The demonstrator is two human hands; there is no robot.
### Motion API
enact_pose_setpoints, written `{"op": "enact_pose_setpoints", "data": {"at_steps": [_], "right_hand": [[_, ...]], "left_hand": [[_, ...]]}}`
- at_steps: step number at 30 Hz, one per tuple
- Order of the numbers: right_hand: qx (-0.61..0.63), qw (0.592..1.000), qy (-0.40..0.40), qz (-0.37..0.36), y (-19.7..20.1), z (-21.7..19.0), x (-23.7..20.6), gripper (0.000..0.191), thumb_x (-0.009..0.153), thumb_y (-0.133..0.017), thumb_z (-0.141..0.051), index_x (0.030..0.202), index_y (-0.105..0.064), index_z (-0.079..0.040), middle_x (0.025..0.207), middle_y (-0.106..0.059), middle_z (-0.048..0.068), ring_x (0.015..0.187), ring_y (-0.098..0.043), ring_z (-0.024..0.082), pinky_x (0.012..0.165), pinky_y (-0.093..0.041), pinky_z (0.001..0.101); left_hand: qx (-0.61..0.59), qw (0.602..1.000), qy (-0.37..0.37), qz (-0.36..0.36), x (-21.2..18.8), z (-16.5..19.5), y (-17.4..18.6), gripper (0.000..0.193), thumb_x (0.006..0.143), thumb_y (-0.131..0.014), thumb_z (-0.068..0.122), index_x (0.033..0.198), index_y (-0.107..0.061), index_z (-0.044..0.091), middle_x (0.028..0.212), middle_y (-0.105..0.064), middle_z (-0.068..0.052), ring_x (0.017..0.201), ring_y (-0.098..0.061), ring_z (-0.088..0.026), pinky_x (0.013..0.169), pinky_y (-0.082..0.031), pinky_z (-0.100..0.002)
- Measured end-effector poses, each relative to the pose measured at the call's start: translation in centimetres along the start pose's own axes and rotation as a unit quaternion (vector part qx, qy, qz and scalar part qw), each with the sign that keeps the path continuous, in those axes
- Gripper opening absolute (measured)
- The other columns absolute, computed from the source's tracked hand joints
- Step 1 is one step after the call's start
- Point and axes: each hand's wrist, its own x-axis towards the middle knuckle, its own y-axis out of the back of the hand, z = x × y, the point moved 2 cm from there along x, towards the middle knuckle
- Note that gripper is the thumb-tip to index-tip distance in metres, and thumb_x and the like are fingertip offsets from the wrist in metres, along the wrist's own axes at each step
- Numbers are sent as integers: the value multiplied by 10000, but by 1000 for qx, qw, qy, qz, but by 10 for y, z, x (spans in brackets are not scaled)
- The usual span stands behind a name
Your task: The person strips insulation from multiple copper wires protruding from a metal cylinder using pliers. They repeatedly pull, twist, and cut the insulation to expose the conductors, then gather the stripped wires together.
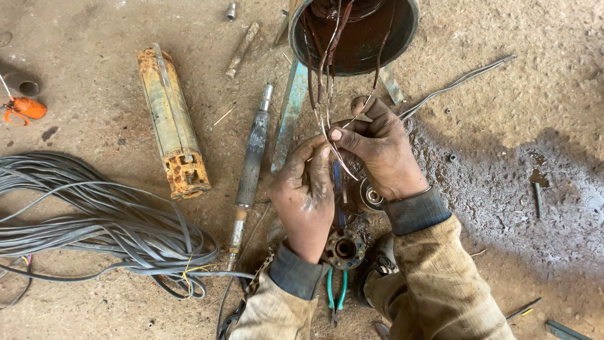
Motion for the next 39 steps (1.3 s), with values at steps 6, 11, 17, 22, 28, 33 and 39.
{"op": "enact_pose_setpoints", "data": {"at_steps": [6, 11, 17, 22, 28, 33, 39], "right_hand": [[24, 999, -43, -4, -1, -6, -2, 278, 917, -746, 4, 1137, -599, -83, 894, -730, 43, 770, -719, 115, 680, -606, 253], [14, 998, -57, 27, -2, -8, -2, 285, 874, -764, 16, 1102, -618, -73, 857, -729, 35, 691, -692, 108, 589, -566, 248], [-25, 998, -24, 52, -9, -9, -5, 261, 884, -794, 32, 1063, -623, -53, 795, -689, 45, 620, -645, 117, 552, -531, 243], [19, 996, -28, 84, -20, -6, -5, 288, 847, -777, 61, 1022, -594, -75, 792, -685, 26, 618, -623, 87, 495, -441, 224], [40, 996, 5, 81, -25, -4, -5, 310, 858, -787, 89, 1040, -589, -66, 790, -640, -2, 613, -570, 75, 505, -425, 229], [-6, 995, 20, 96, -25, 5, -4, 301, 864, -780, 69, 1038, -582, -76, 791, -661, 0, 643, -607, 79, 556, -491, 230], [-25, 997, 62, 47, -11, 8, -3, 293, 889, -802, 77, 1039, -604, -79, 822, -640, -30, 736, -600, 67, 673, -515, 231]], "left_hand": [[141, 979, -147, -18, 5, -14, 7, 149, 982, -755, 154, 1067, -713, 39, 1059, -713, -86, 940, -749, -194, 751, -662, -289], [265, 892, -353, -99, 15, -2, 25, 148, 1014, -746, 170, 1132, -708, 88, 1212, -625, -66, 1042, -682, -222, 857, -644, -355], [416, 835, -342, -111, 0, 7, 32, 247, 982, -786, 200, 1216, -728, 145, 1252, -604, -19, 1187, -559, -219, 982, -557, -431], [413, 848, -328, -48, 4, -6, 31, 277, 1019, -800, 293, 1285, -743, 242, 1306, -529, -64, 1239, -519, -272, 1029, -574, -381], [418, 848, -326, 3, -2, -7, 29, 330, 977, -807, 398, 1218, -740, 183, 1221, -583, -52, 1156, -548, -284, 950, -561, -393], [352, 910, -218, -20, -4, -12, 19, 225, 1045, -731, 267, 1156, -733, 71, 1061, -689, -23, 992, -655, -184, 879, -557, -339], [-199, 894, 400, 36, -17, -32, 24, 154, 943, -695, 189, 935, -739, 42, 795, -738, -38, 602, -592, -132, 484, -485, -310]]}}
